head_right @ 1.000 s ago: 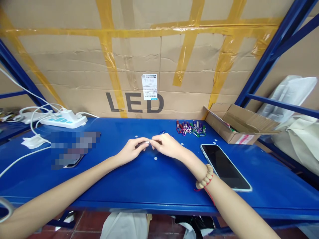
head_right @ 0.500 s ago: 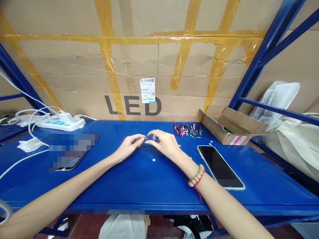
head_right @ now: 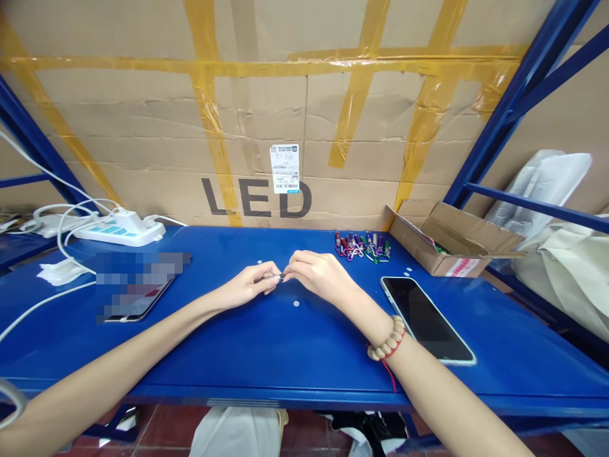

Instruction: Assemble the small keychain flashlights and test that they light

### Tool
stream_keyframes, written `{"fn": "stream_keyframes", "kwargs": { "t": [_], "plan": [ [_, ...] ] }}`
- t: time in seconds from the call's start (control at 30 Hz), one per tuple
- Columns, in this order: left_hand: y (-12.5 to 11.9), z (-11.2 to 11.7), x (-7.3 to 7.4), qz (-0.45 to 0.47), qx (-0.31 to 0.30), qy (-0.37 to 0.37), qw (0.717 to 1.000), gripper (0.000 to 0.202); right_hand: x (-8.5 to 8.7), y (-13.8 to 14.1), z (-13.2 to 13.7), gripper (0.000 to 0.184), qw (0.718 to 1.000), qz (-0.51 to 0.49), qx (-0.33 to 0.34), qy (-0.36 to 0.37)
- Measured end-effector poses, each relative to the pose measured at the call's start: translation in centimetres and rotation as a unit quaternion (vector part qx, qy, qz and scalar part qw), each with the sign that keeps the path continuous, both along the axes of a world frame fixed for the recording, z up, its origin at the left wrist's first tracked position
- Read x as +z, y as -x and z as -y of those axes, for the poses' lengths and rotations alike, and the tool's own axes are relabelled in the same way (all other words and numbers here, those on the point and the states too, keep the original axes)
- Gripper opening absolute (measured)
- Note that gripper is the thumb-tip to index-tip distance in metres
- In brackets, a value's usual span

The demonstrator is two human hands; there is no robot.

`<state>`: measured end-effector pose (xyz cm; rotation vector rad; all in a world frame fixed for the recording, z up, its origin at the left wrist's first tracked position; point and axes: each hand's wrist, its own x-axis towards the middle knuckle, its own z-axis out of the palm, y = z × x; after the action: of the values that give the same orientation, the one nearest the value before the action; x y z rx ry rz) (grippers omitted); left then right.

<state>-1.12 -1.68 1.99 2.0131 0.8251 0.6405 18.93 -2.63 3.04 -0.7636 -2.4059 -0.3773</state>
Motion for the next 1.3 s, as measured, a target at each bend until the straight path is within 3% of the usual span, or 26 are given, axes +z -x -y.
{"fn": "stream_keyframes", "kwargs": {
  "t": [0.2,0.43,0.6,0.87,0.97,1.07,1.17,1.3],
  "plan": [
    [-0.1,0.3,-0.4,0.004,0.009,-0.011,1.0,0.018,0.2,0.1,0.4,0.03,0.999,0.044,-0.009,0.007],
    [0.0,0.2,-0.8,-0.042,0.033,-0.104,0.993,0.015,-1.2,0.7,0.1,0.019,0.984,-0.085,-0.004,0.154],
    [0.0,-0.6,-1.3,-0.05,0.018,-0.132,0.99,0.014,-1.8,0.7,-0.6,0.015,0.968,-0.099,-0.023,0.229],
    [-0.5,-1.0,-1.3,0.006,0.042,-0.099,0.994,0.015,-0.3,-0.2,-0.6,0.02,0.966,-0.091,-0.043,0.239],
    [-0.4,-1.3,-1.3,0.034,0.067,-0.108,0.991,0.019,0.9,-1.4,-0.7,0.025,0.959,-0.162,-0.122,0.199],
    [-0.2,-1.6,-1.5,0.062,0.104,-0.104,0.987,0.022,2.5,-4.4,-1.7,0.032,0.915,-0.288,-0.255,0.124],
    [-0.2,-1.8,-1.7,0.07,0.114,-0.099,0.986,0.023,4.6,-9.5,-2.7,0.031,0.861,-0.347,-0.359,0.094],
    [-0.4,-1.8,-1.8,0.058,0.094,-0.102,0.989,0.022,6.9,-17.5,-3.0,0.027,0.811,-0.3,-0.499,0.06]
  ]
}}
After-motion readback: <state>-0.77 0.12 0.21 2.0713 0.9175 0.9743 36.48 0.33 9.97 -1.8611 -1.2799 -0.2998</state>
